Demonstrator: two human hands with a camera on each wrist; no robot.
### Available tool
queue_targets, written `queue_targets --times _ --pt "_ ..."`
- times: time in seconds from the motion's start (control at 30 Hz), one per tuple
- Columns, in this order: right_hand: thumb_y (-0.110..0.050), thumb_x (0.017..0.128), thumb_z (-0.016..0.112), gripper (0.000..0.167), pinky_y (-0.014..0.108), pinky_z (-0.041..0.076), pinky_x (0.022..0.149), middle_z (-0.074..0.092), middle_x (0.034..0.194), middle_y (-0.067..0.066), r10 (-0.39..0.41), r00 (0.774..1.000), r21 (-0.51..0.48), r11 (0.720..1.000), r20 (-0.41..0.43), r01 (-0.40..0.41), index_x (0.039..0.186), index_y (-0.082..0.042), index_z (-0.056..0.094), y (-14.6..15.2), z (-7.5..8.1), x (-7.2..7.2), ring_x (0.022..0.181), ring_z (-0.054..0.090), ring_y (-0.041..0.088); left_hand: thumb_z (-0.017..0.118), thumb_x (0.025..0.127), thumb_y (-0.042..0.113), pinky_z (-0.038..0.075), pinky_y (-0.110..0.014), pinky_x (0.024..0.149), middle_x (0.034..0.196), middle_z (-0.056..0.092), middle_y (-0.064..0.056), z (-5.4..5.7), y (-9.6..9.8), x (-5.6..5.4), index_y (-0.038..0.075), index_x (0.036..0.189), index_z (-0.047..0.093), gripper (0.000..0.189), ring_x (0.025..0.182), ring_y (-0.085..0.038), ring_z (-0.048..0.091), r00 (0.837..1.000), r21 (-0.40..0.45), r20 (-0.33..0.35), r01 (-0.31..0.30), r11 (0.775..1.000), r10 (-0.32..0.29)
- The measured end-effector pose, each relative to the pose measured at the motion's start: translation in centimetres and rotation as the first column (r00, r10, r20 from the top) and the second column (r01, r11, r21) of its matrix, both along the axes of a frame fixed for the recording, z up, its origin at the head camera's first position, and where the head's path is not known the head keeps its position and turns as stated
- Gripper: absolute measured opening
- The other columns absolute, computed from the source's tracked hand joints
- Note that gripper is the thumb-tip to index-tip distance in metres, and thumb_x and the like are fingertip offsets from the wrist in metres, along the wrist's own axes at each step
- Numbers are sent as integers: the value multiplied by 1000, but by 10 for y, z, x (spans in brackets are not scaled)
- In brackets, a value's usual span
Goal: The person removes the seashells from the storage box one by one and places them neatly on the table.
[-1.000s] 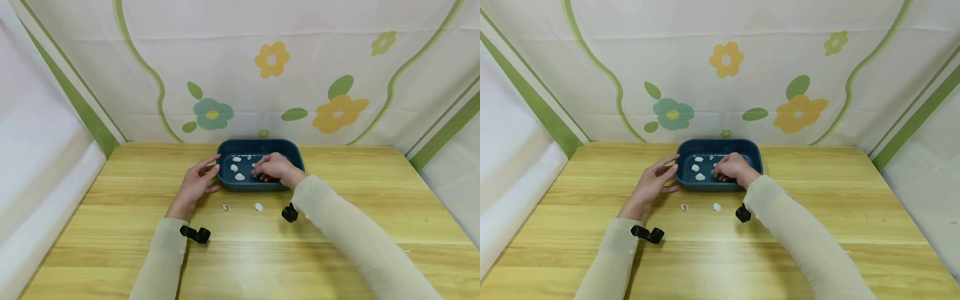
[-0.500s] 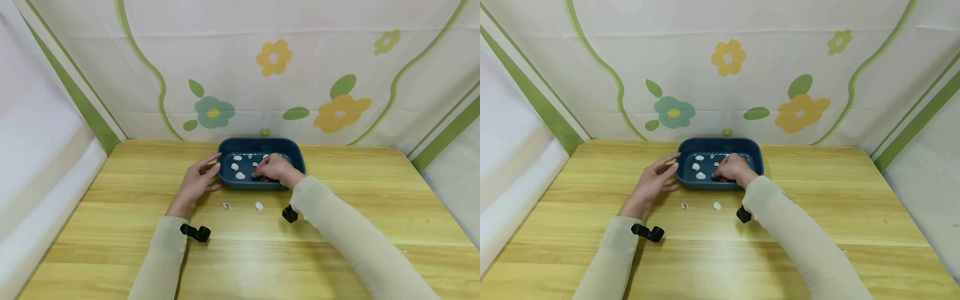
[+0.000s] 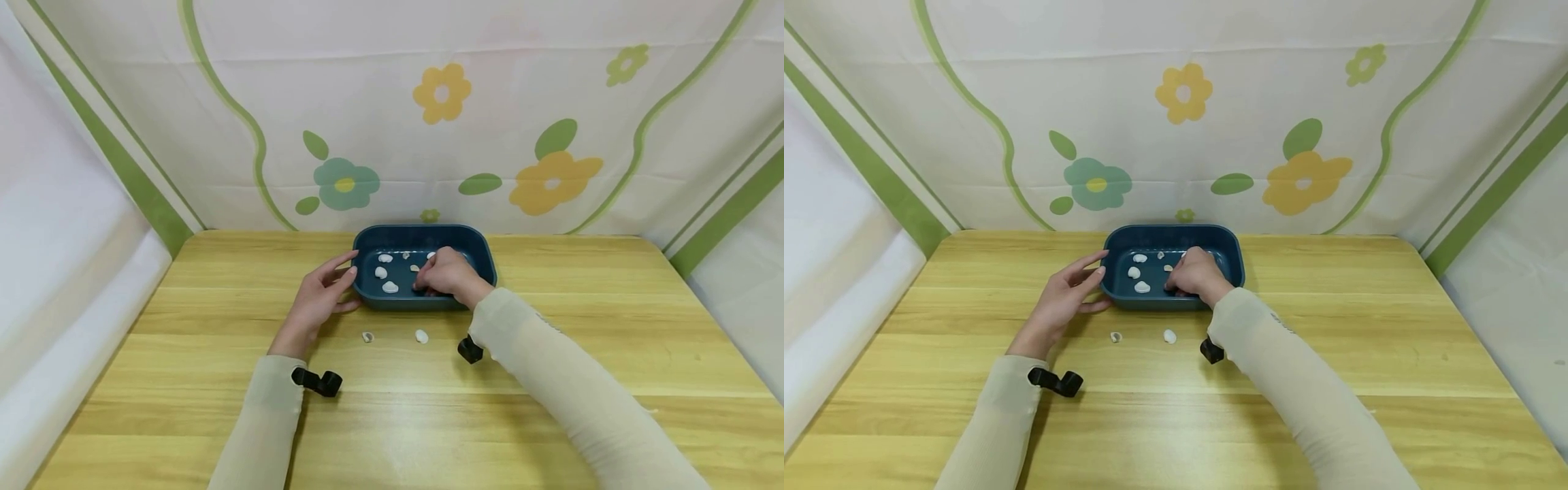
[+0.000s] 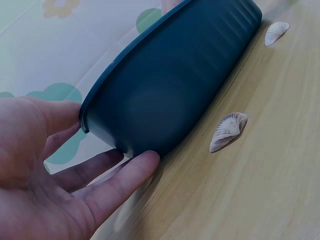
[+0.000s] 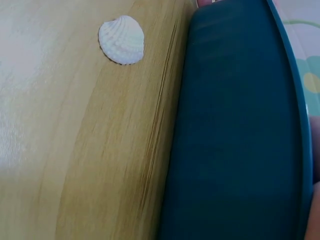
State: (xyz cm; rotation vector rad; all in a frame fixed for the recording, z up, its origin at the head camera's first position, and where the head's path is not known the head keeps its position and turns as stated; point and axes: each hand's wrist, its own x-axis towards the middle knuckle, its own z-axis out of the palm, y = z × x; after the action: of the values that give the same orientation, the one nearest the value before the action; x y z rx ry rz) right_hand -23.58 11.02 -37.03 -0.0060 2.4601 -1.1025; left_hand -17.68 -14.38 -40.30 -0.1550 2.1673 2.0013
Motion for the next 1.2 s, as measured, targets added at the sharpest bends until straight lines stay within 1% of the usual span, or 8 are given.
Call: queue_targets --times 0.2,0.4,0.57,0.77,0.9,1.07,1.2 --pt "-13 93 83 8 28 61 74 78 109 9 -16 1000 19 1000 -8 16 91 -6 84 0 0 2 74 70 16 59 112 30 66 -44 96 153 56 -17 0 -1 0 32 157 57 45 129 -34 67 1000 -10 -3 4 1000 -4" --pt "-13 92 84 7 30 61 78 78 115 9 -23 999 16 1000 -23 23 90 -7 83 0 -1 2 83 71 20 60 112 29 67 -43 92 152 57 -15 -1 0 -1 34 156 58 44 129 -34 67 1000 -1 4 -3 1000 3" --pt "-13 93 84 6 29 60 76 76 115 10 -26 999 17 999 -21 26 94 -8 80 1 -1 3 82 70 20 59 113 29 68 -42 92 152 57 -14 -1 1 -1 34 156 58 44 130 -33 66 1000 -4 9 -3 1000 3" --pt "-13 94 83 8 31 61 80 74 116 12 -23 999 19 1000 -24 23 96 -7 79 2 -2 2 86 70 22 60 112 30 68 -41 91 151 57 -14 0 1 -1 35 155 59 43 129 -33 67 1000 -7 7 -4 1000 4" --pt "-13 96 82 8 30 60 78 74 116 13 -24 999 -3 1000 -22 23 98 -6 79 2 -3 1 85 69 22 60 112 30 68 -41 91 152 57 -14 1 1 -1 35 155 59 43 130 -34 66 1000 -5 8 -3 1000 3" --pt "-10 100 76 7 27 61 75 73 117 14 -13 1000 -49 999 7 13 103 -4 79 2 -3 1 84 69 20 59 113 29 68 -42 92 154 56 -13 0 1 -1 35 156 58 43 134 -33 64 1000 -8 9 -3 1000 3" --pt "-8 101 74 7 25 60 75 73 119 14 -8 1000 -65 998 16 9 104 -3 79 1 -4 1 84 68 19 59 113 28 67 -42 92 154 56 -13 -1 1 0 36 155 58 43 135 -33 63 1000 -5 7 -4 1000 4"
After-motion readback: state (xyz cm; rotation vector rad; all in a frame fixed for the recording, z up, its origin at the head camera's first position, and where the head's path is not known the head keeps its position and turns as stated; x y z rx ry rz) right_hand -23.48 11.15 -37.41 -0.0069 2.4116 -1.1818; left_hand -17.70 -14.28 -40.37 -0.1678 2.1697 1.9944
